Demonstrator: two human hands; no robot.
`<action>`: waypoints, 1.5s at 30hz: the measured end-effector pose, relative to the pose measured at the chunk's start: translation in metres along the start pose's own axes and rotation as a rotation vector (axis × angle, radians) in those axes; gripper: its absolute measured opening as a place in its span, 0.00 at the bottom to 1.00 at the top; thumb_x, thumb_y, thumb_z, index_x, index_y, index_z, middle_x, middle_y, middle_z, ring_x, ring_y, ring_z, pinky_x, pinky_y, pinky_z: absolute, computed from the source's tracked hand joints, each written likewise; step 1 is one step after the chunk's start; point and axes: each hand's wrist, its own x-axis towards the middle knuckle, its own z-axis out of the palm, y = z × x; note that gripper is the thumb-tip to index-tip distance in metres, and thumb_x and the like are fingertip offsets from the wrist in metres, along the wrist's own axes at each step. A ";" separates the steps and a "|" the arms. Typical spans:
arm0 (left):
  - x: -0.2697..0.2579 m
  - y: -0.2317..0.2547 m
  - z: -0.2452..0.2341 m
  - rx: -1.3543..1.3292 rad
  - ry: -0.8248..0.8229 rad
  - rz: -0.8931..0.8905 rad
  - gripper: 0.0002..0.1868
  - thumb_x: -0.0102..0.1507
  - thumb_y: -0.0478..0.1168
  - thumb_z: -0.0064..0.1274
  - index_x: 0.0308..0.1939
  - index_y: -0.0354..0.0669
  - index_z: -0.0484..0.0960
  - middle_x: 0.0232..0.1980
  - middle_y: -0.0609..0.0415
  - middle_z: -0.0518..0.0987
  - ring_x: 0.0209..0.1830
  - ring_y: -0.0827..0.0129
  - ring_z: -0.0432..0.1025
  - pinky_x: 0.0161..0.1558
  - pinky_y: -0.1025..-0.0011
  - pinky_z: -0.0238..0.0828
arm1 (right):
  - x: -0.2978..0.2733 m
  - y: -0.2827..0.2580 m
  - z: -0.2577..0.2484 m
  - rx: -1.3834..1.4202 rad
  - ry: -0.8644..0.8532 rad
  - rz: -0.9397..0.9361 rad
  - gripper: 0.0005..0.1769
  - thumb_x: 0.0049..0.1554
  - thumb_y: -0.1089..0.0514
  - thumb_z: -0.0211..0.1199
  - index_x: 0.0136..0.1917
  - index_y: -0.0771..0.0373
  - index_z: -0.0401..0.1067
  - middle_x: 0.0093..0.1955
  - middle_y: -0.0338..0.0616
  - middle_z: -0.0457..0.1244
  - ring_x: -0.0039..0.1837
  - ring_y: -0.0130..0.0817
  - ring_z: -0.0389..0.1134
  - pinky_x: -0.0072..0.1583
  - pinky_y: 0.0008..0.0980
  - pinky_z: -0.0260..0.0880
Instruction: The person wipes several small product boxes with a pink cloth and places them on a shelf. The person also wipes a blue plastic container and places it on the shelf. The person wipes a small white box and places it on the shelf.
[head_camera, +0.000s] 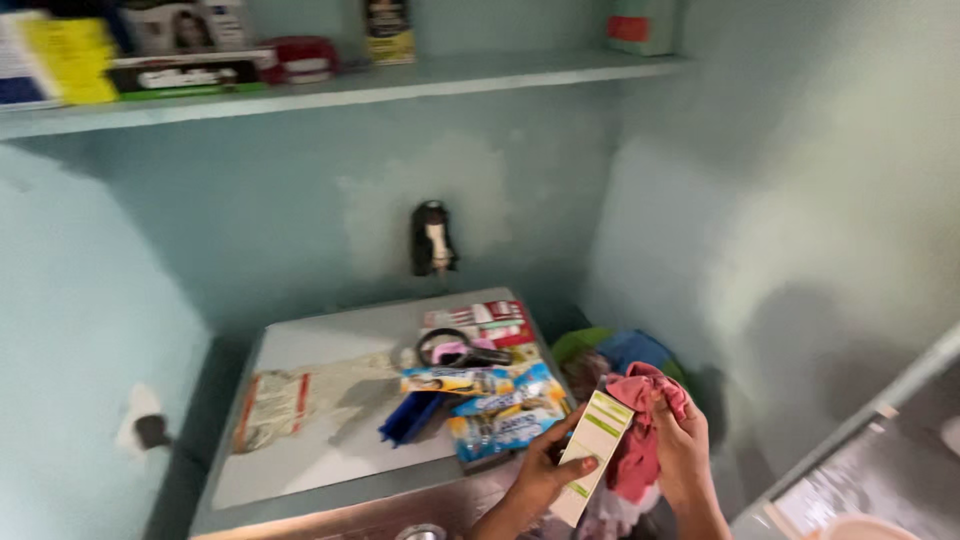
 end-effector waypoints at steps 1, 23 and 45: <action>-0.007 0.008 -0.009 -0.008 0.035 0.035 0.44 0.59 0.35 0.66 0.77 0.41 0.63 0.59 0.52 0.81 0.56 0.69 0.73 0.59 0.71 0.71 | 0.004 0.005 0.018 0.051 -0.004 0.025 0.16 0.64 0.53 0.55 0.59 0.65 0.73 0.52 0.42 0.70 0.51 0.27 0.71 0.52 0.29 0.72; -0.083 0.203 -0.209 0.794 1.251 0.645 0.46 0.54 0.47 0.65 0.74 0.36 0.65 0.65 0.40 0.66 0.62 0.56 0.70 0.57 0.60 0.71 | 0.006 0.183 0.320 -0.060 -0.888 0.295 0.32 0.63 0.57 0.58 0.78 0.67 0.59 0.70 0.52 0.64 0.65 0.37 0.65 0.64 0.35 0.68; 0.241 0.417 -0.166 1.695 0.278 0.803 0.50 0.58 0.51 0.64 0.78 0.41 0.56 0.77 0.36 0.63 0.80 0.38 0.52 0.77 0.46 0.46 | 0.352 -0.056 0.333 -0.085 -0.378 -0.650 0.42 0.57 0.68 0.61 0.80 0.66 0.47 0.70 0.49 0.58 0.68 0.37 0.64 0.65 0.36 0.73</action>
